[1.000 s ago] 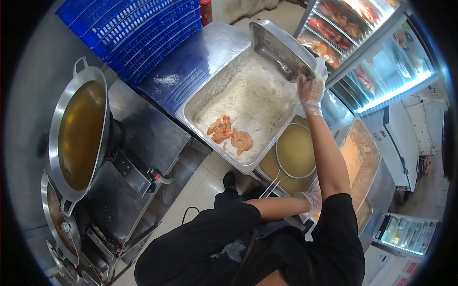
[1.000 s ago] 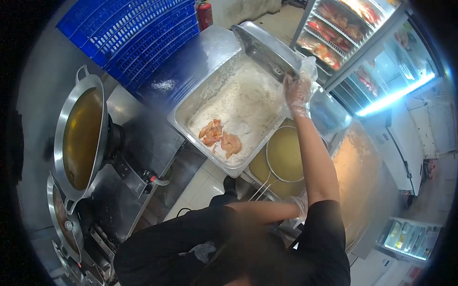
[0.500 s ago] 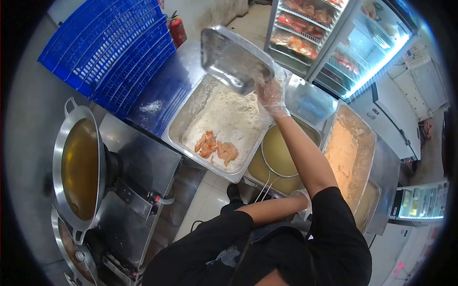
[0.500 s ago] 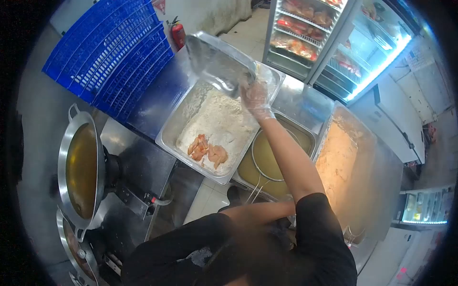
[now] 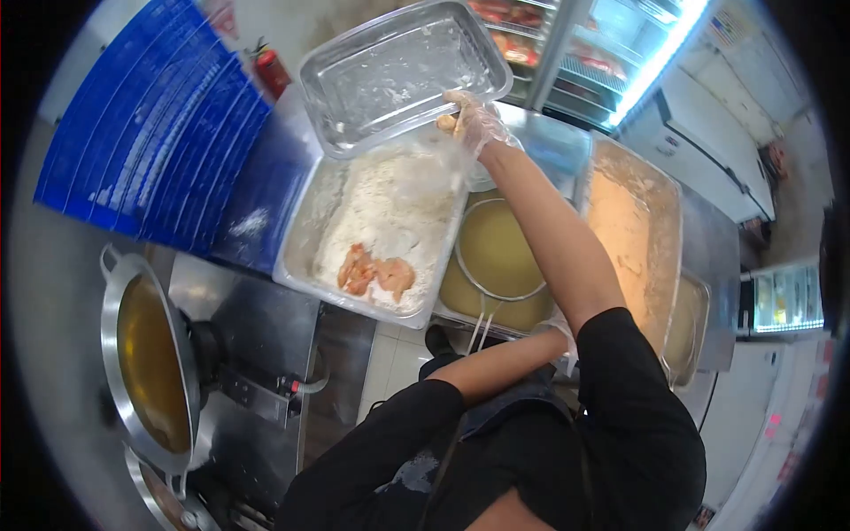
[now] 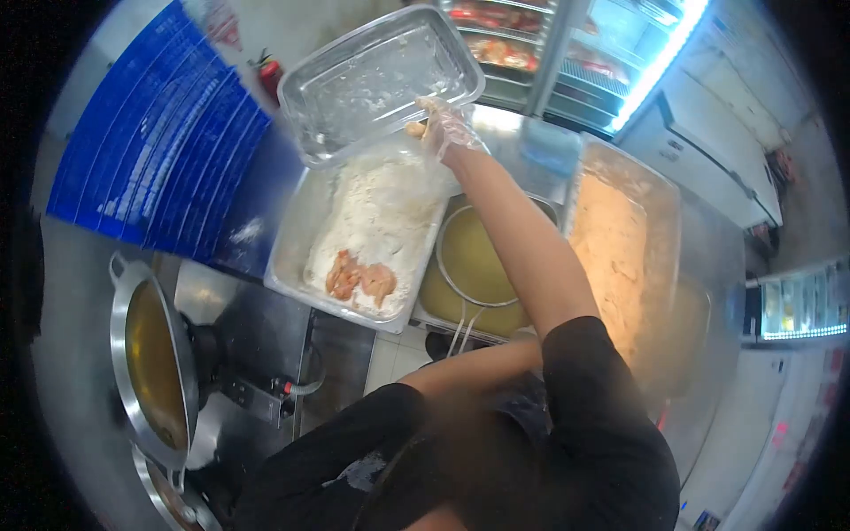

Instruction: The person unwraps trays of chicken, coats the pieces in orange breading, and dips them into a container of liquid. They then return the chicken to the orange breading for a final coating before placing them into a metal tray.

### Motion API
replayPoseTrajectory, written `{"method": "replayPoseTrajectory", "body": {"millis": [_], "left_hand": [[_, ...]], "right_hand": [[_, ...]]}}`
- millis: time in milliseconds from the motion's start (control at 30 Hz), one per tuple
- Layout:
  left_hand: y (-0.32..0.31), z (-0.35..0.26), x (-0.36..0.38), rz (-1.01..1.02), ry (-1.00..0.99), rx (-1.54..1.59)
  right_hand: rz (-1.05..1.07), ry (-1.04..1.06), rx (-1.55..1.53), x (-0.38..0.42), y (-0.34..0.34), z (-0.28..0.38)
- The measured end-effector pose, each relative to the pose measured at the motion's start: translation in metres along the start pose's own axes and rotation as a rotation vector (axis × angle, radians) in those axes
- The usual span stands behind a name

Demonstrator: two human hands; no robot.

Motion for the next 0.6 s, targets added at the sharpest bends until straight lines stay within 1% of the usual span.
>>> {"method": "replayPoseTrajectory", "body": {"millis": [67, 100, 133, 167, 200, 233, 267, 333, 400, 433, 467, 500, 533, 567, 600], "left_hand": [[-0.009, 0.01, 0.007, -0.074, -0.005, -0.018], [-0.014, 0.016, 0.01, -0.102, -0.014, -0.021], [-0.025, 0.015, 0.01, -0.071, -0.116, -0.029], [-0.025, 0.025, 0.003, -0.055, -0.217, -0.048], [-0.002, 0.012, -0.009, -0.032, -0.238, -0.047], [0.027, -0.012, -0.027, 0.309, 0.032, -0.225], [0.041, -0.02, -0.032, 0.639, 0.316, -0.405], [0.038, -0.021, -0.039, 0.616, 0.32, -0.378], [0.027, -0.013, -0.042, 0.451, 0.36, -0.414], [0.012, 0.002, -0.04, 0.31, 0.293, -0.488], [0.01, -0.001, -0.045, 0.318, 0.292, -0.497], [0.01, -0.003, -0.051, 0.428, 0.362, -0.564], [0.009, -0.001, -0.055, 0.541, 0.434, -0.629], [-0.002, 0.012, -0.057, 0.703, 0.45, -0.605], [-0.012, 0.02, -0.057, 0.714, 0.455, -0.61]], "right_hand": [[0.059, 0.553, 0.38, -0.023, 0.058, -0.055], [0.004, 0.248, -0.189, -0.031, 0.094, -0.075], [-0.05, 0.252, -0.171, -0.011, 0.134, -0.068], [-0.078, 0.196, -0.15, 0.018, 0.168, -0.053], [-0.096, 0.142, -0.138, 0.047, 0.197, -0.039], [-0.163, 0.182, -0.032, 0.077, 0.238, -0.029], [-0.225, 0.213, 0.074, 0.112, 0.275, -0.02], [-0.509, -0.212, -0.511, 0.18, 0.305, 0.043], [-0.711, -0.21, -0.454, 0.223, 0.34, 0.055], [-0.716, -0.206, -0.461, 0.232, 0.364, 0.044], [-0.83, -0.193, -0.481, 0.244, 0.39, 0.021], [-0.943, -0.181, -0.499, 0.252, 0.409, 0.006], [-0.951, -0.188, -0.507, 0.255, 0.416, 0.004], [-0.976, -0.183, -0.504, 0.257, 0.417, 0.005], [-1.0, -0.178, -0.498, 0.259, 0.421, 0.004]]}}
Point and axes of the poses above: each hand's wrist, its own x-axis away from the middle knuckle, its own y-axis out of the back of the hand, z = x × y, the point moved 3 cm from there along -x, towards the middle knuckle, and after that the axes turned 14 degrees about y, right-handed, at the moved point
